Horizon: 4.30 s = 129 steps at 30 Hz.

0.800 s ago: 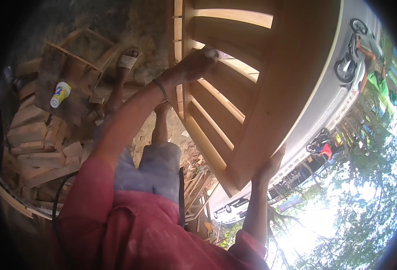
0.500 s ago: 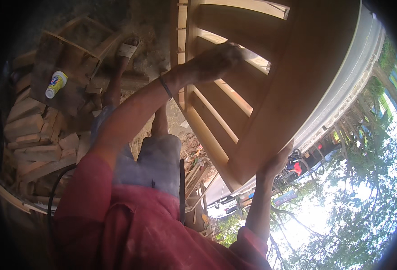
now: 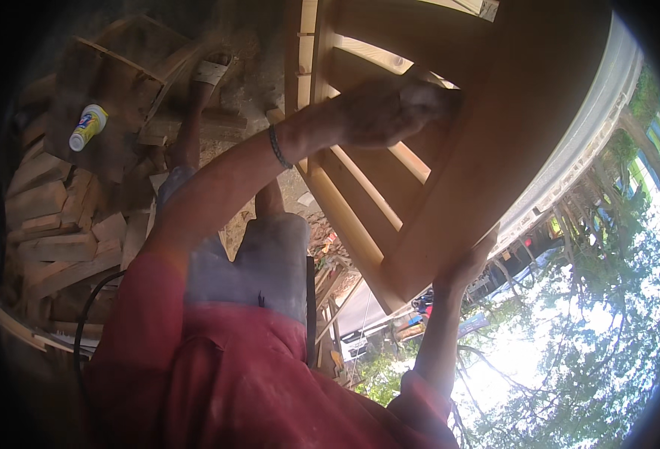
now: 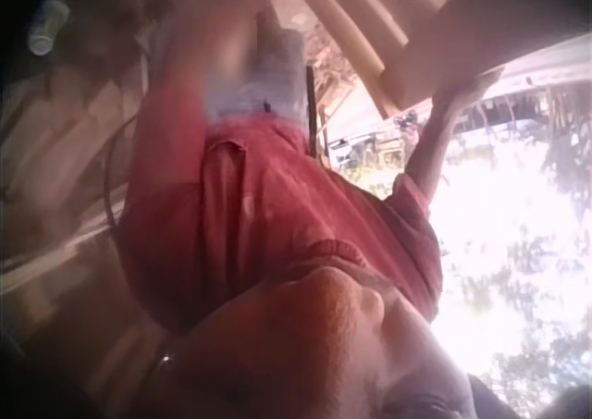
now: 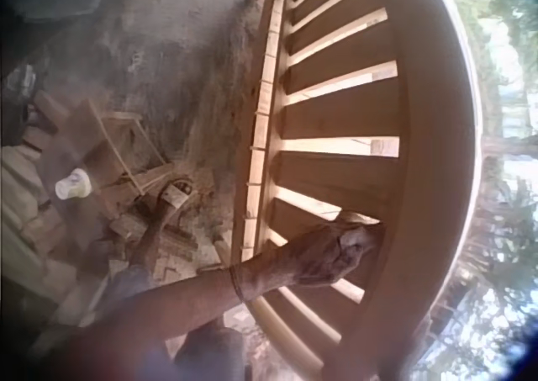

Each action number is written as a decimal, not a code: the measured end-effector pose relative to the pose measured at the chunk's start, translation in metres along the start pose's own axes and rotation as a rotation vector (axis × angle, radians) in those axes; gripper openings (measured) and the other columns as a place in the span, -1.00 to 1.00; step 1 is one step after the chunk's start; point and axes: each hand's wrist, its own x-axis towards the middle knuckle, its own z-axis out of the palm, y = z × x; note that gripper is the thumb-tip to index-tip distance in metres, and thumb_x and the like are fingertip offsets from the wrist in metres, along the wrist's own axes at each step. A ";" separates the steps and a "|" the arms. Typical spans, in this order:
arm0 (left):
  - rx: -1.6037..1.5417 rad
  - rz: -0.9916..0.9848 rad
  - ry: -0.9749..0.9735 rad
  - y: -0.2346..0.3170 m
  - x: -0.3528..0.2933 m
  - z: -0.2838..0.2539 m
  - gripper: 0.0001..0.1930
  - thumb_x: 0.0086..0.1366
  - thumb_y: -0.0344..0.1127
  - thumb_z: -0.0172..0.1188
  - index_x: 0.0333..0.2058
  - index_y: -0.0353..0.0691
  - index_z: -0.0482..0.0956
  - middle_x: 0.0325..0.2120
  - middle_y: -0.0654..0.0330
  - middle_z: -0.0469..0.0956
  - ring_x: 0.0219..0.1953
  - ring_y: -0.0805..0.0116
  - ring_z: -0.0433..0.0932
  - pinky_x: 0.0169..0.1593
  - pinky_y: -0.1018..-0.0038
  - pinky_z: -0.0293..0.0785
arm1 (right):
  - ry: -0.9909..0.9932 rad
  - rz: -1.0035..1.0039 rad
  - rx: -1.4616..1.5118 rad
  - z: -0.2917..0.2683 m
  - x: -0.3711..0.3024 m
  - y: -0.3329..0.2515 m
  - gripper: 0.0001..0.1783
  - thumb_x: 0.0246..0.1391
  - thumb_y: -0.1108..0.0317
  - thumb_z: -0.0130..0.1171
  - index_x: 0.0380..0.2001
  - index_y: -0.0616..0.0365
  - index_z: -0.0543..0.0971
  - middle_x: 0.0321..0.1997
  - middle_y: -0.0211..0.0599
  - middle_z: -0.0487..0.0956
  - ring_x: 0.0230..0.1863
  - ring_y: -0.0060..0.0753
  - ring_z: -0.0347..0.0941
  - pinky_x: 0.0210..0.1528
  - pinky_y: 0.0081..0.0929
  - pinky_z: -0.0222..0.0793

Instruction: The person sands the surface and edges of a wooden chair frame using a piece of sandpaper, turning the object over to reach different sections.

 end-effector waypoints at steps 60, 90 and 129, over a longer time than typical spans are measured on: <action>0.038 -0.077 -0.253 -0.019 -0.073 0.059 -0.60 0.48 -0.20 -0.21 0.05 -0.38 0.44 0.02 -0.16 0.47 0.09 -0.23 0.43 0.25 0.06 0.30 | -0.154 0.122 0.180 -0.005 0.016 -0.004 -0.14 0.37 -0.21 -0.39 -0.54 0.41 0.52 -0.50 0.29 0.51 -0.37 0.28 0.45 -0.17 0.03 0.31; 0.039 -0.548 -0.261 -0.145 -0.109 0.015 -0.45 0.52 -0.01 -0.34 0.04 -0.35 0.48 -0.03 -0.12 0.53 0.12 0.07 0.49 0.14 0.16 0.38 | -0.214 0.142 0.184 -0.011 0.020 -0.022 -0.23 0.36 -0.15 -0.33 -0.47 0.35 0.60 -0.48 0.23 0.56 -0.35 0.26 0.51 -0.17 0.02 0.35; -0.122 0.041 -0.119 0.040 -0.082 0.040 -0.64 0.45 -0.35 -0.22 0.07 -0.39 0.43 0.05 -0.14 0.47 0.13 -0.24 0.43 0.26 0.14 0.36 | -0.065 0.272 0.315 0.001 -0.018 -0.032 -0.30 0.40 -0.09 -0.27 0.04 0.39 0.54 -0.09 -0.04 0.63 -0.07 -0.32 0.50 0.07 -0.41 0.32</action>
